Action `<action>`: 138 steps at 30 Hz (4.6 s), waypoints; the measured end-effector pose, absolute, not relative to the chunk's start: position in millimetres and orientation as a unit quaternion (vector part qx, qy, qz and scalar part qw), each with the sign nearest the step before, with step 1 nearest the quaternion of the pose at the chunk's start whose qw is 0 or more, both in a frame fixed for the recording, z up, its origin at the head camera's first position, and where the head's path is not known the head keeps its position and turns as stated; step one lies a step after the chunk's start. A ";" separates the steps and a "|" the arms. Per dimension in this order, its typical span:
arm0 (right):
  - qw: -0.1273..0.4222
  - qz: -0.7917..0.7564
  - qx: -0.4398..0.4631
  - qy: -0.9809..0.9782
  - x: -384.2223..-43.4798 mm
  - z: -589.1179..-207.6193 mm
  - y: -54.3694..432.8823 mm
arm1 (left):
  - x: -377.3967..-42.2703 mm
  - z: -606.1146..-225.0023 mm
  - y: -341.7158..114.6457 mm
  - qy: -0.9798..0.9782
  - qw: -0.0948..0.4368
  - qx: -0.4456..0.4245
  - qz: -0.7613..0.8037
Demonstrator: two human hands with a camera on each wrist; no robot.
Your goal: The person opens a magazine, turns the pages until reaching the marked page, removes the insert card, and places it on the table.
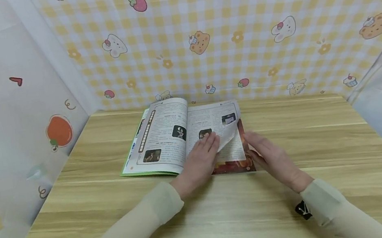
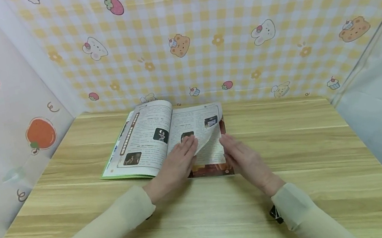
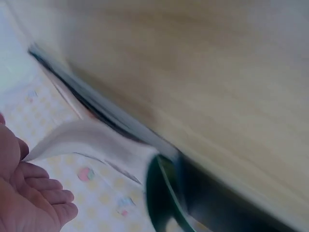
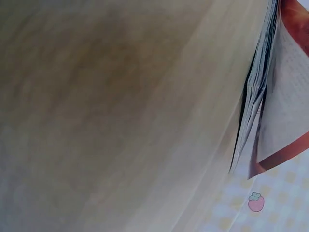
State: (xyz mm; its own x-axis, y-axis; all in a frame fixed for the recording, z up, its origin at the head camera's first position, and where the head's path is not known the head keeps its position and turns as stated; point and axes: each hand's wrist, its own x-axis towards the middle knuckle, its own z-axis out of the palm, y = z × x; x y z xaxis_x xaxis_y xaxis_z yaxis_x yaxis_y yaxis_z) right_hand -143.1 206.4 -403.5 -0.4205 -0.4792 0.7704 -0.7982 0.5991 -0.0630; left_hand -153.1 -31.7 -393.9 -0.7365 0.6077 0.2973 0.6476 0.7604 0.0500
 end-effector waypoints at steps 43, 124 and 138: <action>-0.054 0.168 0.335 -0.926 -141.2 -411.2 208.1 | -162.3 -409.0 -145.1 -0.977 0.042 -0.203 0.047; 0.313 0.215 0.382 -0.843 -147.5 -393.8 200.5 | -166.8 -384.2 -53.9 -0.940 0.191 -0.271 -0.079; -0.009 0.186 0.343 -0.921 -145.0 -409.2 205.0 | -177.0 -392.6 -108.8 -0.980 0.088 -0.159 -0.078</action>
